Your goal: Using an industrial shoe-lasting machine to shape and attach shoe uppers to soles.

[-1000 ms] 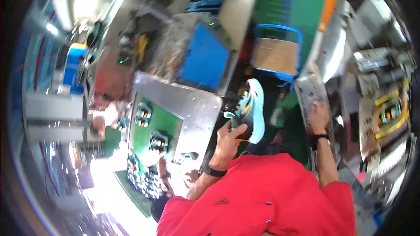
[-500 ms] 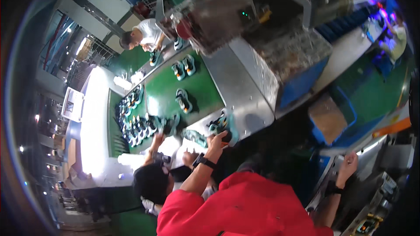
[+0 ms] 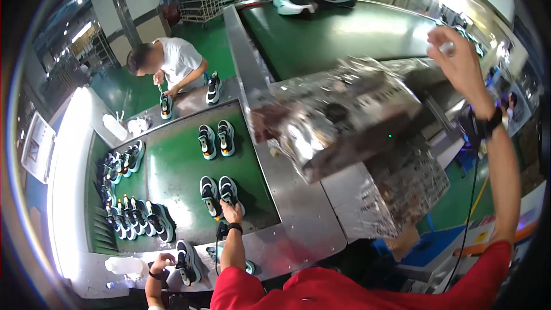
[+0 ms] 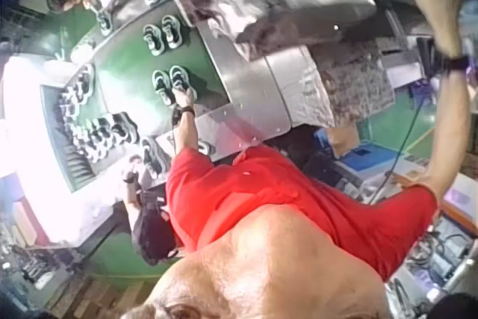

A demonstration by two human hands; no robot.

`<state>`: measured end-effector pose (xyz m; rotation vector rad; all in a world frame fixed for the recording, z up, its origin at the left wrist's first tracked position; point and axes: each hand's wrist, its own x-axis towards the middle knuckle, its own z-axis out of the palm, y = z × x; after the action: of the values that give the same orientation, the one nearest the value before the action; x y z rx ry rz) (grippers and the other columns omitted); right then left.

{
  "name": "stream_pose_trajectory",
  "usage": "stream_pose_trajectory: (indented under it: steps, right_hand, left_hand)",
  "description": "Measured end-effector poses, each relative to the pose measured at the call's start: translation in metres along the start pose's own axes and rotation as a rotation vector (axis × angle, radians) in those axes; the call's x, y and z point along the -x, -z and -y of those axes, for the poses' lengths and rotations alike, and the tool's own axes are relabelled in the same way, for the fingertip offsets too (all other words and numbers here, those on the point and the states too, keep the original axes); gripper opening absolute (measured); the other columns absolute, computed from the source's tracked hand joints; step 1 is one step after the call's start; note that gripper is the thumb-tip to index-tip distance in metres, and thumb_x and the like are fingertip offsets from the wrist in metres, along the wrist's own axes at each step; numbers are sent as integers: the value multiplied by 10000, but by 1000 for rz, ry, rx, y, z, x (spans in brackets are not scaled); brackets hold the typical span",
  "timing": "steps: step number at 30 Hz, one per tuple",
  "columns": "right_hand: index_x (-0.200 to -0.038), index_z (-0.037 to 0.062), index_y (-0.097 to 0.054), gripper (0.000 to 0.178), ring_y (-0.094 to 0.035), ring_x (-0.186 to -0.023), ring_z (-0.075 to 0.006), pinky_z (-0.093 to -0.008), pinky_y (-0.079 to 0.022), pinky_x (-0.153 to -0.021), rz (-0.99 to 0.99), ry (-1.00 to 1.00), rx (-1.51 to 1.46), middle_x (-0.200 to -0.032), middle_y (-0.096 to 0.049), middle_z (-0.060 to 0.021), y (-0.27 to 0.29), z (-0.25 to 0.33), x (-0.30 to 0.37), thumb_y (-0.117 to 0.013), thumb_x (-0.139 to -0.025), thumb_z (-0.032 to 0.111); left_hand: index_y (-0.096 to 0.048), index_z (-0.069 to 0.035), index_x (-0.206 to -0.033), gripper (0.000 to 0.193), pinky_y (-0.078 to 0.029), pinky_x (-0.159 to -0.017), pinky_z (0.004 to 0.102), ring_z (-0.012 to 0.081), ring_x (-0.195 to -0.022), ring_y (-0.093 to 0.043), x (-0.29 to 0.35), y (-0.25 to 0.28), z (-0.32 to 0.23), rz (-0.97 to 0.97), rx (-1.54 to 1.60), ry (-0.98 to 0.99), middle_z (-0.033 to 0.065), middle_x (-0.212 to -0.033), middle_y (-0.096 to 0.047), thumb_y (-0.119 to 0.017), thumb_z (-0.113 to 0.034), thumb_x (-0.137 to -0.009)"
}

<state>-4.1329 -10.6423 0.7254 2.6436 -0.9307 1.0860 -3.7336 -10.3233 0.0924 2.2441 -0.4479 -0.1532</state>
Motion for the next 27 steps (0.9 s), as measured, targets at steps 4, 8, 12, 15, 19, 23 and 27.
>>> stream_pose_trajectory:
  steps: [4, 8, 12, 15, 19, 23, 27]
  right_hand:
    - [-1190, -30, -585, 513, -645, -870, -192, -310, -508, -798, 185, -37, 16, -975, -683, -143, -105, -18, -135, -704, -815, 300]
    - [-1380, -103, -377, 912, -621, -714, -192, -321, -516, -631, 359, -153, 11, -1024, -671, -169, -217, -17, -224, -686, -774, 503]
    - [-1236, -69, -540, 771, -599, -760, -134, -286, -481, -634, 454, -126, 137, -997, -661, -144, -292, -40, -289, -670, -793, 548]
    - [-1094, -41, -630, 626, -628, -857, -176, -278, -481, -771, 486, -253, -85, -964, -660, -134, -308, -32, -291, -659, -814, 518]
    - [-898, 3, -681, 427, -576, -603, -147, -293, -428, -485, 291, -174, 48, -723, -621, -67, -294, -9, -265, -708, -761, 406]
    - [-764, -15, -602, 308, -538, -584, -136, -308, -415, -516, 198, 76, -48, -635, -557, -44, -202, 15, -229, -728, -676, 252]
    - [-1077, -30, -561, 491, -567, -797, -151, -260, -450, -657, -151, -140, -172, -875, -612, -74, -64, 43, -114, -727, -656, 161]
  left_hand:
    - [-335, 2, -1375, 773, -458, -905, 477, 449, -1074, -556, -6, -22, -30, -30, -128, 88, 282, -1220, -531, -723, -179, -732]
    - [-326, -46, -1394, 779, -465, -889, 479, 442, -1086, -558, 3, -10, -35, -54, -98, 135, 243, -1259, -527, -735, -150, -740]
    - [-349, -78, -1385, 774, -468, -872, 482, 443, -1078, -562, 1, -14, -37, -64, -82, 147, 221, -1258, -536, -745, -101, -720]
    - [-357, -76, -1380, 772, -469, -868, 481, 442, -1074, -563, 7, -11, -35, -82, -104, 146, 217, -1252, -541, -747, -95, -714]
    - [-376, -105, -1377, 718, -474, -851, 494, 446, -1038, -581, 3, -7, -41, -70, -99, 155, 216, -1216, -567, -714, -112, -744]
    - [-305, -126, -1427, 748, -495, -809, 517, 465, -949, -614, -2, -14, 27, -12, -260, 201, 236, -1217, -567, -695, -186, -791]
    - [-170, 86, -1447, 945, -278, -1095, 500, 444, -1313, -346, -9, 6, -58, 105, -261, -143, 318, -1401, -371, -738, -246, -769]
